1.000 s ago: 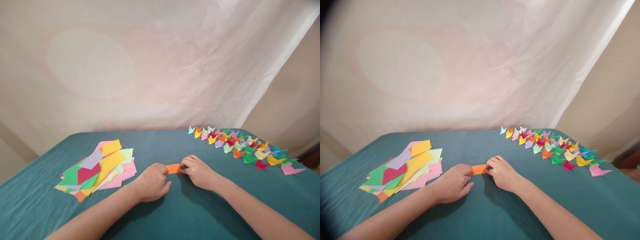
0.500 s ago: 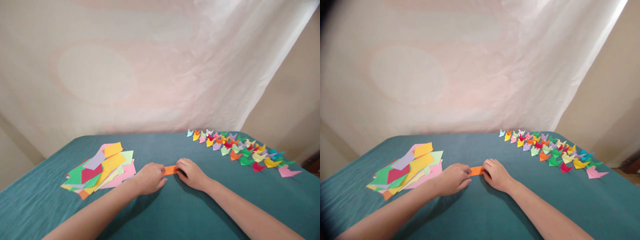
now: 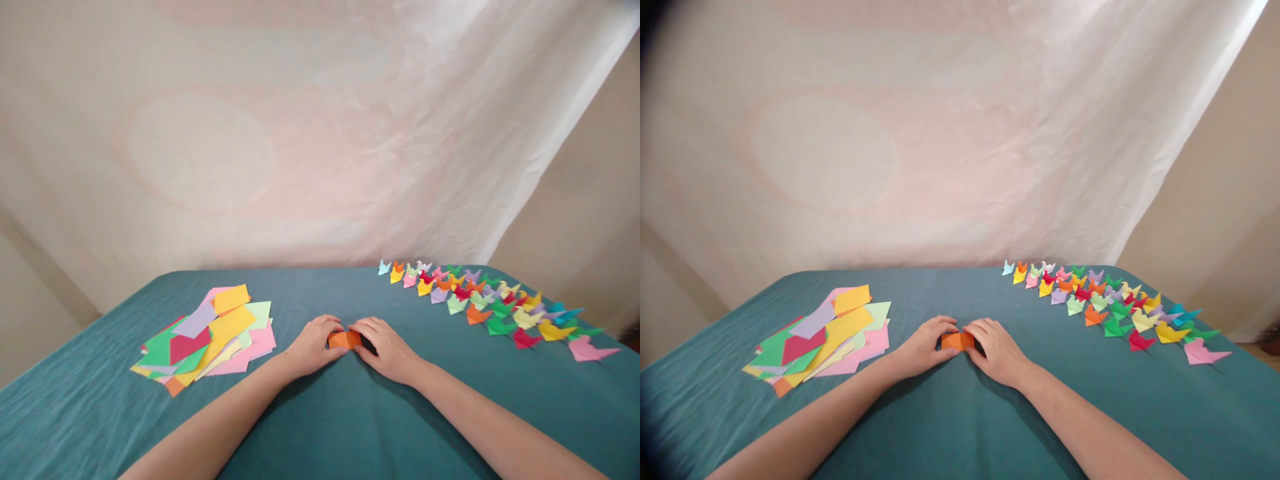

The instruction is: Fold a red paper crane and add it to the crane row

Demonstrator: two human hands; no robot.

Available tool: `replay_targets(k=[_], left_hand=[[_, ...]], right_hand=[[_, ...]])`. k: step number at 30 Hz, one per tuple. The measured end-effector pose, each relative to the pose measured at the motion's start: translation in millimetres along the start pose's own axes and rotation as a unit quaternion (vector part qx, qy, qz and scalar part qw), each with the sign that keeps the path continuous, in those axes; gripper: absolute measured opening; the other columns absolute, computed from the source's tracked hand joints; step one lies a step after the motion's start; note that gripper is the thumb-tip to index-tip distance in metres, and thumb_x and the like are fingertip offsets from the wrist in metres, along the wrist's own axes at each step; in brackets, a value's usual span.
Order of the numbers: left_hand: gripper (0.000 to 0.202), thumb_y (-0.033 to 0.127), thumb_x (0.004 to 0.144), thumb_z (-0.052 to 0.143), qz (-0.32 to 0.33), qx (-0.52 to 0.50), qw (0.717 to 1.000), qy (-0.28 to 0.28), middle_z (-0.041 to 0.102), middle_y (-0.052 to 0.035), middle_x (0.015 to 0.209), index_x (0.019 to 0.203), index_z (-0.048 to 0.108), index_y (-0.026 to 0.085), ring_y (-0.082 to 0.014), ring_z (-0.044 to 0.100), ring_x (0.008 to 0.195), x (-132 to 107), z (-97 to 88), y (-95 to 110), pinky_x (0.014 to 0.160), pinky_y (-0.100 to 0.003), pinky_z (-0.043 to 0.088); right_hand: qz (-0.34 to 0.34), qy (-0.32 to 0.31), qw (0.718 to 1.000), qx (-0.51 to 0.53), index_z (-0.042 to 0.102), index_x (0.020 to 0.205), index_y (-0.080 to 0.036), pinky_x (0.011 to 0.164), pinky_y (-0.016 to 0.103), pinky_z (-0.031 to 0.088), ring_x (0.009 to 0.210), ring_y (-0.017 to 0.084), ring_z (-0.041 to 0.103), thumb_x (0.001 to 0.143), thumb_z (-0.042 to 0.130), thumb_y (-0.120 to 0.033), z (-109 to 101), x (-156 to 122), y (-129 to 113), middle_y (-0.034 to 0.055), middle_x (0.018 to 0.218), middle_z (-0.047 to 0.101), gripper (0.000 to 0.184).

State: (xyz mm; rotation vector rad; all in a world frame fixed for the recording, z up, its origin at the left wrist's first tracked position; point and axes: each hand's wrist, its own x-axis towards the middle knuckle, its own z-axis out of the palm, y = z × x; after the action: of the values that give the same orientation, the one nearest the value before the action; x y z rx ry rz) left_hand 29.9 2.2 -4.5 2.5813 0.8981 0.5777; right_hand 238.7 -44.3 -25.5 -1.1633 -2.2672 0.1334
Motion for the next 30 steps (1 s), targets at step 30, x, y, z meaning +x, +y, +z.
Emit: replay_targets(k=[30], left_hand=[[0.041,0.012,0.082,0.053,-0.043,-0.304,0.945,0.112,0.056,-0.0104,0.117,0.121,0.040,0.018,-0.0159,0.061,0.096,2,16.3,-2,0.086,-0.035,0.051]], right_hand=[[0.225,0.151,0.924,0.271,0.062,0.095,-0.017,0.060,0.028,0.047,0.063,0.016,0.057,0.086,0.048,-0.038,0,3,4,0.0036,0.075,0.063,0.027]])
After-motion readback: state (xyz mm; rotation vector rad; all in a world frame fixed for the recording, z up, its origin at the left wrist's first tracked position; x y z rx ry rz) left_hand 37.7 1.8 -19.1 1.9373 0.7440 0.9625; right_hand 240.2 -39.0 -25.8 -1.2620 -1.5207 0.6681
